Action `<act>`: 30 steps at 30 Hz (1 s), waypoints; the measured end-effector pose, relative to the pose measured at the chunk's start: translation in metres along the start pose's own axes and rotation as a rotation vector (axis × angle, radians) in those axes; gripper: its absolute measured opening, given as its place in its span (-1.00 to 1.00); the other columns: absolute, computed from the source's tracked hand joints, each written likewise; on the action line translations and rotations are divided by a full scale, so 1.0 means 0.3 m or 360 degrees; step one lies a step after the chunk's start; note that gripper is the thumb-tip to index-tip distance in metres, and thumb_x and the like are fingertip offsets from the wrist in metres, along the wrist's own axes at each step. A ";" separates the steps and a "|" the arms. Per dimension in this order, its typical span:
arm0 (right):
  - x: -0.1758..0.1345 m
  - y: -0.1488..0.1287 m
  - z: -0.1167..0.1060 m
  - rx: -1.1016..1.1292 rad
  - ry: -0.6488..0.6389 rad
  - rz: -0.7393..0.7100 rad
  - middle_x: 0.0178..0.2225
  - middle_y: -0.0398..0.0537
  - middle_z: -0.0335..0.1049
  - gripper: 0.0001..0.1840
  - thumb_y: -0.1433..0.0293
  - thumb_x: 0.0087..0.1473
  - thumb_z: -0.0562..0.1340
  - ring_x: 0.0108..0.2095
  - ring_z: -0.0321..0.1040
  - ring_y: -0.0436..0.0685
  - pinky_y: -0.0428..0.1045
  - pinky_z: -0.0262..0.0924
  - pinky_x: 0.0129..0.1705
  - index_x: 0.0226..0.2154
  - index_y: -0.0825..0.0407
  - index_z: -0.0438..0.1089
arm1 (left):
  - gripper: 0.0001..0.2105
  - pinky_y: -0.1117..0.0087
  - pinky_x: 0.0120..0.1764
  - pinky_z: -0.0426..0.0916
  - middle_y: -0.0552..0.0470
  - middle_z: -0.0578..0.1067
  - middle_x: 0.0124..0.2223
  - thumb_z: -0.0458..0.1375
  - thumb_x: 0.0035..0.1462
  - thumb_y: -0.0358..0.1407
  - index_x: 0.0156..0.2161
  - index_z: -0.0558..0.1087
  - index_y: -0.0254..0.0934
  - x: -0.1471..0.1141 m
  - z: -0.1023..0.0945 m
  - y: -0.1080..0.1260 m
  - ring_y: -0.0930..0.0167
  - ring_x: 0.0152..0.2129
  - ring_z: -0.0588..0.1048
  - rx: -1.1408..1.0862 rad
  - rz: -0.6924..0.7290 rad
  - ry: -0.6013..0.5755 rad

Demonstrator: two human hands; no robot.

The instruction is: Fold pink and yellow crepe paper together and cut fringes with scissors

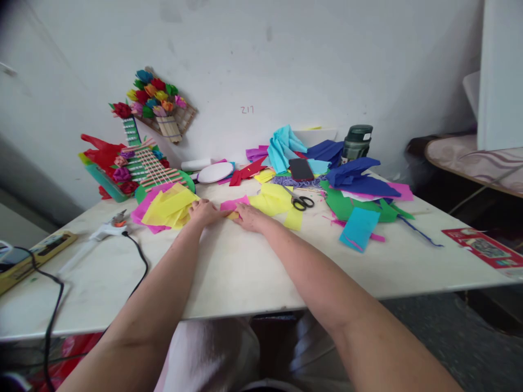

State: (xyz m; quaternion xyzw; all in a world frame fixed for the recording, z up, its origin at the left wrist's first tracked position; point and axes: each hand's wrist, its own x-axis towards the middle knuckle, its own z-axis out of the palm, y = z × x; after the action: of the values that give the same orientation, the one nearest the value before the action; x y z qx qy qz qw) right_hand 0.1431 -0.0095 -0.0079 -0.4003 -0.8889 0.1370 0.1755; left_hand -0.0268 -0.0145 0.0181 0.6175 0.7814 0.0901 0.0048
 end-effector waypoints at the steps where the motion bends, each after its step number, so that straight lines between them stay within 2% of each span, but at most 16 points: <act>1: 0.000 0.000 0.000 -0.0003 0.0004 -0.0001 0.11 0.16 0.14 -0.55 0.36 0.11 0.08 0.13 0.06 0.19 0.09 -0.04 0.13 0.05 0.14 0.17 | -0.50 0.04 0.02 -0.01 -0.27 0.27 0.09 0.11 -0.22 0.12 -0.33 0.46 -0.29 -0.001 -0.002 0.003 -0.01 0.08 0.08 0.0008 -0.0013 -0.0016; 8: -0.004 -0.011 -0.007 -0.0038 -0.0028 0.0010 0.12 0.28 0.10 -0.53 0.35 0.12 0.07 0.14 0.04 0.22 0.08 -0.06 0.13 0.05 0.25 0.14 | -0.47 0.05 -0.03 0.08 -0.29 0.30 0.05 0.12 -0.25 0.15 -0.32 0.48 -0.28 0.007 0.006 0.021 -0.02 0.03 0.14 -0.0048 -0.0095 -0.0052; 15: -0.014 -0.017 -0.014 0.0011 0.0000 -0.0011 0.09 0.24 0.16 -0.59 0.36 0.12 0.07 0.10 0.10 0.22 0.10 -0.01 0.08 0.02 0.17 0.16 | -0.49 0.08 -0.08 0.14 -0.29 0.40 -0.06 0.12 -0.23 0.13 -0.32 0.48 -0.26 -0.018 -0.024 0.051 0.00 -0.02 0.24 -0.0016 -0.0137 -0.0016; 20: -0.015 -0.015 -0.015 0.0025 0.0026 -0.0049 0.05 0.19 0.21 -0.64 0.38 0.12 0.07 0.08 0.13 0.21 0.08 0.04 0.05 -0.03 0.15 0.20 | -0.46 0.10 -0.10 0.16 -0.34 0.45 -0.13 0.12 -0.19 0.11 -0.25 0.45 -0.34 -0.032 -0.032 0.066 0.03 -0.11 0.37 -0.0037 -0.0151 -0.0014; 25: -0.013 -0.007 -0.008 0.0066 0.0064 -0.0070 0.05 0.21 0.22 -0.67 0.40 0.09 0.10 0.07 0.15 0.23 0.13 0.04 0.05 -0.06 0.13 0.23 | -0.52 0.08 -0.13 0.19 -0.32 0.48 -0.16 0.11 -0.18 0.09 -0.32 0.44 -0.31 -0.036 -0.020 0.070 0.02 -0.15 0.39 -0.0080 -0.0133 0.0027; 30: -0.008 0.002 -0.001 0.0043 0.0051 -0.0072 0.07 0.25 0.18 -0.65 0.39 0.10 0.09 0.07 0.14 0.23 0.12 0.03 0.05 -0.05 0.16 0.21 | -0.59 0.17 -0.20 0.26 -0.29 0.49 -0.19 0.13 -0.19 0.03 -0.38 0.45 -0.31 -0.037 -0.018 0.076 0.07 -0.17 0.42 -0.0146 -0.0160 0.0020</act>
State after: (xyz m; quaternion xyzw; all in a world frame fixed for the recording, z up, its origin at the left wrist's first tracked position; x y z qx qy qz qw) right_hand 0.1452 -0.0109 -0.0085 -0.3797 -0.8930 0.1384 0.1980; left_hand -0.0029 -0.0210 0.0258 0.5759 0.8066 0.1293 0.0325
